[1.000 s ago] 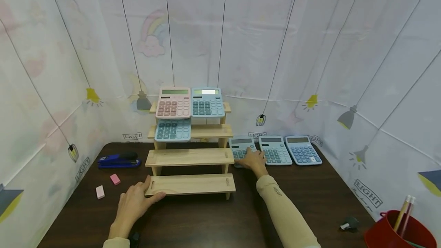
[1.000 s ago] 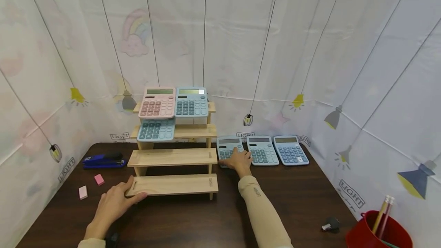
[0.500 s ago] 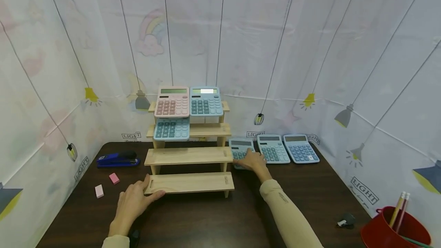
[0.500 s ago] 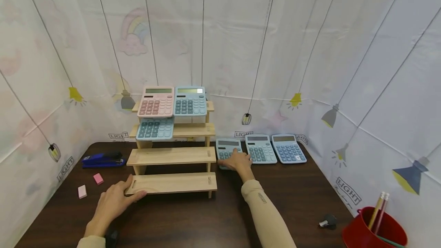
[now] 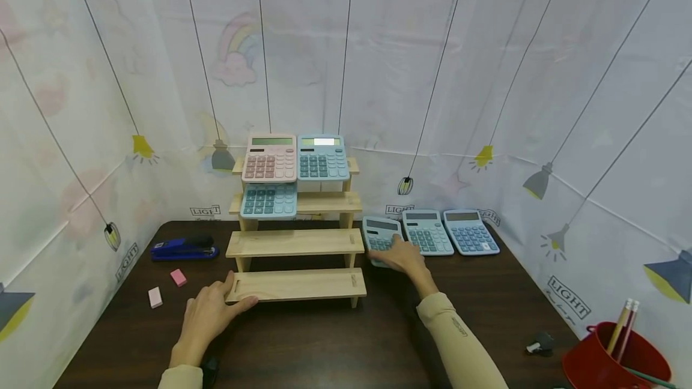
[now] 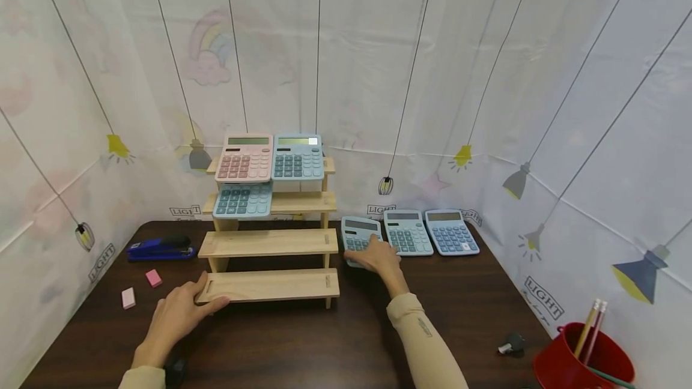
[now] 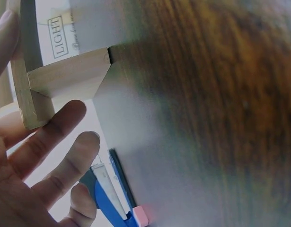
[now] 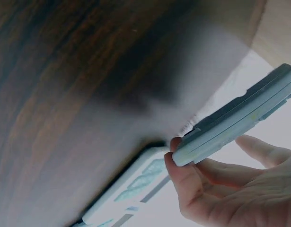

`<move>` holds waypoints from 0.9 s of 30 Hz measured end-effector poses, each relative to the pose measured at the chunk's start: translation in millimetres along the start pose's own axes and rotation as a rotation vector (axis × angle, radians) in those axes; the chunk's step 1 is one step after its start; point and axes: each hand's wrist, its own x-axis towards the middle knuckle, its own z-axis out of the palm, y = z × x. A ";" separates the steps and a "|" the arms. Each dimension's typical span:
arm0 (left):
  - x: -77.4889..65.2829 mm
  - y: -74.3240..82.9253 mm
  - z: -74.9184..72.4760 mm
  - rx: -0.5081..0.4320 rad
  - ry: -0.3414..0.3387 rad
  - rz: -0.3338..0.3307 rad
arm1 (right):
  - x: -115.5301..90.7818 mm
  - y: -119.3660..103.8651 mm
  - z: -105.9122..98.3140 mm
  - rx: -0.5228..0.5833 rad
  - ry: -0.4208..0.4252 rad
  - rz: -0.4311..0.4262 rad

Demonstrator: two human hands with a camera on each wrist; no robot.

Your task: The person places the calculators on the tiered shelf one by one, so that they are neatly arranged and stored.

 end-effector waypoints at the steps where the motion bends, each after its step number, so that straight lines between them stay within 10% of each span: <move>1: -0.1 -0.1 0.4 -0.001 -0.001 0.001 | -3.0 -0.1 -2.4 0.009 0.001 0.001; 27: -1.3 0.2 1.1 -0.010 0.016 0.017 | -57.5 -36.5 -80.0 -0.055 0.170 -0.177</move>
